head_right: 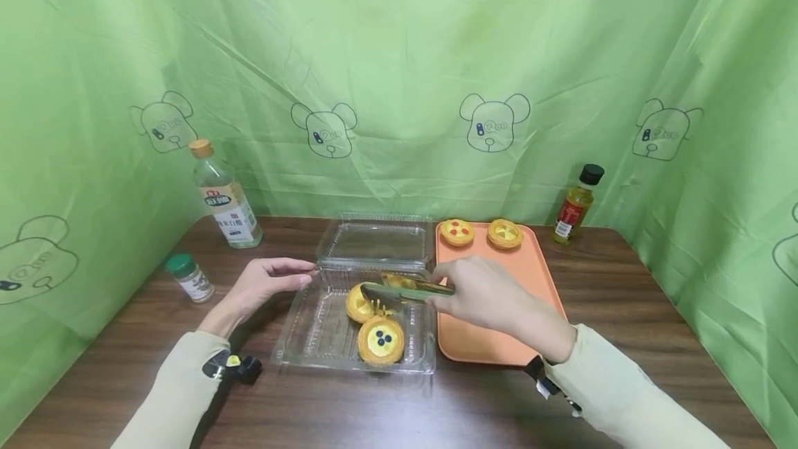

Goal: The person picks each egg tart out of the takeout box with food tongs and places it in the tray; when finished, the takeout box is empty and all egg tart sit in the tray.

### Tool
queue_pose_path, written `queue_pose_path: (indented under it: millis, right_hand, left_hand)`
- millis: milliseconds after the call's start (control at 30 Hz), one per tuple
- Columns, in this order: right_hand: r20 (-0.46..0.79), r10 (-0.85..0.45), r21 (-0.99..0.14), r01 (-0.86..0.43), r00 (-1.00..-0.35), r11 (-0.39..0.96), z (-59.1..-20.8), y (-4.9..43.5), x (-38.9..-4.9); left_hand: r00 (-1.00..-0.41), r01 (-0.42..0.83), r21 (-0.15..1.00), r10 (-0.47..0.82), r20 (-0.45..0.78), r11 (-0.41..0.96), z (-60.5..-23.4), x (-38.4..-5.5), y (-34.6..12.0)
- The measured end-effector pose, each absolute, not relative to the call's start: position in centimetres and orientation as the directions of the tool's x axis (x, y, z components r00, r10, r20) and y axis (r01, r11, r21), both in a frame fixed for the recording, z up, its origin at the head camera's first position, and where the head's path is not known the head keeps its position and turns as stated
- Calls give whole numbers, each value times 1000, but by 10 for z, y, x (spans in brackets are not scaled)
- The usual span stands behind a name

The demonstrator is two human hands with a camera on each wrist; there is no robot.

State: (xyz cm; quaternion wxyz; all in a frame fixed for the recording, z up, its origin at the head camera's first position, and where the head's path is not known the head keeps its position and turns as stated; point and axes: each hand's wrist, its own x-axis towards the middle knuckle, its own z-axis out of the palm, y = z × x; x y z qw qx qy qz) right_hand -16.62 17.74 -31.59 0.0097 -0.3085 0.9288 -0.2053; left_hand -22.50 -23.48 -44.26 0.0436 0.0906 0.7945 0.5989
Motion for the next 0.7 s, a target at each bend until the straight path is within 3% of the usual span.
queue_pose_path:
  millis: [300,700]
  right_hand:
    - [24,-556,-456,-504,-831,733,-321,175,-172]
    - [16,-577,-493,-508,-817,706,-332,166,-179]
  left_hand:
    - [-981,76,959,192,23,272,-442,-224,-236]
    - [-981,87,957,189,34,278,-441,-226,-234]
